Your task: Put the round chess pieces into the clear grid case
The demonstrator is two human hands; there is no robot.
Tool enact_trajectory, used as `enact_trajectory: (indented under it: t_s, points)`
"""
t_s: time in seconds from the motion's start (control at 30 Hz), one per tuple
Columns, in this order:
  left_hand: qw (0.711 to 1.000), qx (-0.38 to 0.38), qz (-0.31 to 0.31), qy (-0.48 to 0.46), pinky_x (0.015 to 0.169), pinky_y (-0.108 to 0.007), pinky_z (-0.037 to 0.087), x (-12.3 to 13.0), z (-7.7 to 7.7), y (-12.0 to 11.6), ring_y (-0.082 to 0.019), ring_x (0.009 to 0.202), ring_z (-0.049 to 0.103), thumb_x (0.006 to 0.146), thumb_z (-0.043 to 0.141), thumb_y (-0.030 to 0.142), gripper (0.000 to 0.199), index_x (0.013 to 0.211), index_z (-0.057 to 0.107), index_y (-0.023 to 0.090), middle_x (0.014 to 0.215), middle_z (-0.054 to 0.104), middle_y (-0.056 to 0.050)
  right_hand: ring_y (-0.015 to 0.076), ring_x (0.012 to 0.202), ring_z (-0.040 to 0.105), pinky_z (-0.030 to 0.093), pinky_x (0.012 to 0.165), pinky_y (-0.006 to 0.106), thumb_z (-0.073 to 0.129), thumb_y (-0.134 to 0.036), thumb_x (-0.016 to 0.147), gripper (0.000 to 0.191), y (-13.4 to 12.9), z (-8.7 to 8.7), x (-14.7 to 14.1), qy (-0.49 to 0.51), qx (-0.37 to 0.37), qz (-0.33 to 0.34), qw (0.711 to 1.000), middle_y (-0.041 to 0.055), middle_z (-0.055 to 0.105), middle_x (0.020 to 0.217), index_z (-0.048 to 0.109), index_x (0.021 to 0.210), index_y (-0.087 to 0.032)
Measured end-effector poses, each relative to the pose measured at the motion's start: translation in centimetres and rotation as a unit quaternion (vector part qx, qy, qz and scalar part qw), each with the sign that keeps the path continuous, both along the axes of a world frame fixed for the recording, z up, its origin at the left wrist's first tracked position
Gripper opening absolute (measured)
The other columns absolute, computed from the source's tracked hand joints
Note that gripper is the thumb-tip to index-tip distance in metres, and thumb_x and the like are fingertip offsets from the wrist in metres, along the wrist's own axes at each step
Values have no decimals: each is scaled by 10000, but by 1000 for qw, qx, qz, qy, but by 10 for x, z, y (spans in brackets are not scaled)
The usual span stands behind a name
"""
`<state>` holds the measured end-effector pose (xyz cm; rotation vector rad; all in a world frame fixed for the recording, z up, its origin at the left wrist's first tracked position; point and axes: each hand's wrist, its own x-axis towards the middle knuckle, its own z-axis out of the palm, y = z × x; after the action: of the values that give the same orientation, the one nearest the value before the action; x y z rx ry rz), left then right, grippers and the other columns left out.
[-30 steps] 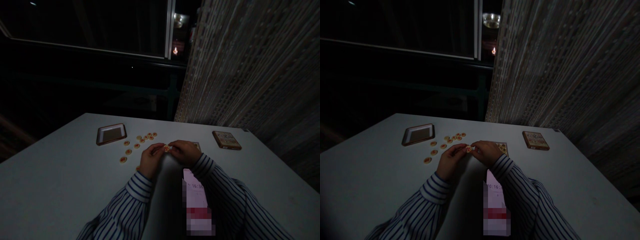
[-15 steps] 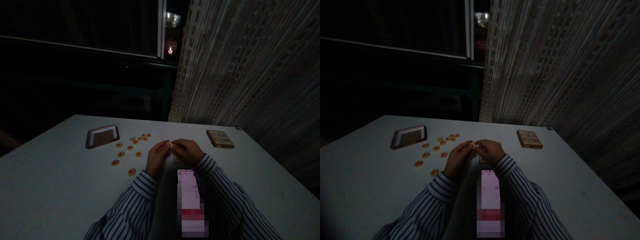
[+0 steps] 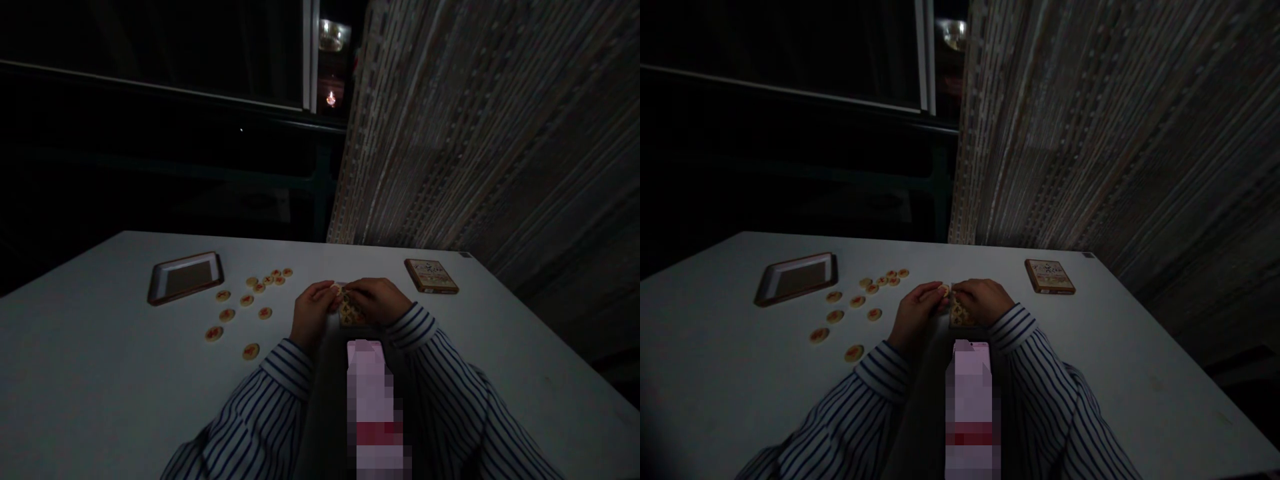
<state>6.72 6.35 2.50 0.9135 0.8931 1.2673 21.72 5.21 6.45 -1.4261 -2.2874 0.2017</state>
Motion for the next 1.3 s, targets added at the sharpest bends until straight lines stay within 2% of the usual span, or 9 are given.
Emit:
enact_trajectory:
  t_s: [0.3,0.63,0.77,0.9,1.1,1.3]
  points:
    - [1000,-19,22,0,620,-258,491,-3,-8,3,-119,627,601,590,681,327,361,880,629,118,769,663,-55,151,912,580,427,806,275,435,-263,804,274,10,7,2,-29,-24,12,999,28,646,993,614,1003,-210]
    - [1000,6,-5,24,700,-281,494,-3,-13,4,-145,727,611,635,641,329,373,961,629,146,857,673,-58,153,866,592,428,750,260,435,-279,803,269,15,3,4,-82,-26,20,996,24,654,956,611,998,-222]
    - [1000,6,-6,25,717,-288,489,-2,-12,1,-155,746,614,631,647,318,376,960,617,140,829,674,-54,153,868,591,423,740,255,432,-265,801,269,12,7,4,-82,-25,10,996,17,652,960,603,1006,-229]
    - [1000,1,-1,21,721,-261,477,0,-7,-2,-139,738,609,612,662,287,293,864,633,141,801,676,-37,150,855,591,420,722,250,441,-268,797,270,10,11,2,-71,-31,7,997,13,650,957,590,1019,-227]
    - [999,14,5,45,743,-287,474,-1,-4,-4,-157,764,603,622,647,295,275,850,659,141,820,679,-44,151,840,589,406,703,249,445,-312,805,259,12,8,3,-72,-35,30,996,9,653,930,590,1004,-233]
    - [998,24,7,52,733,-259,472,-2,-4,-5,-147,786,598,653,623,275,235,848,668,151,845,682,-34,152,825,589,399,681,246,438,-359,813,269,12,7,3,-79,-39,24,996,13,654,915,593,996,-238]
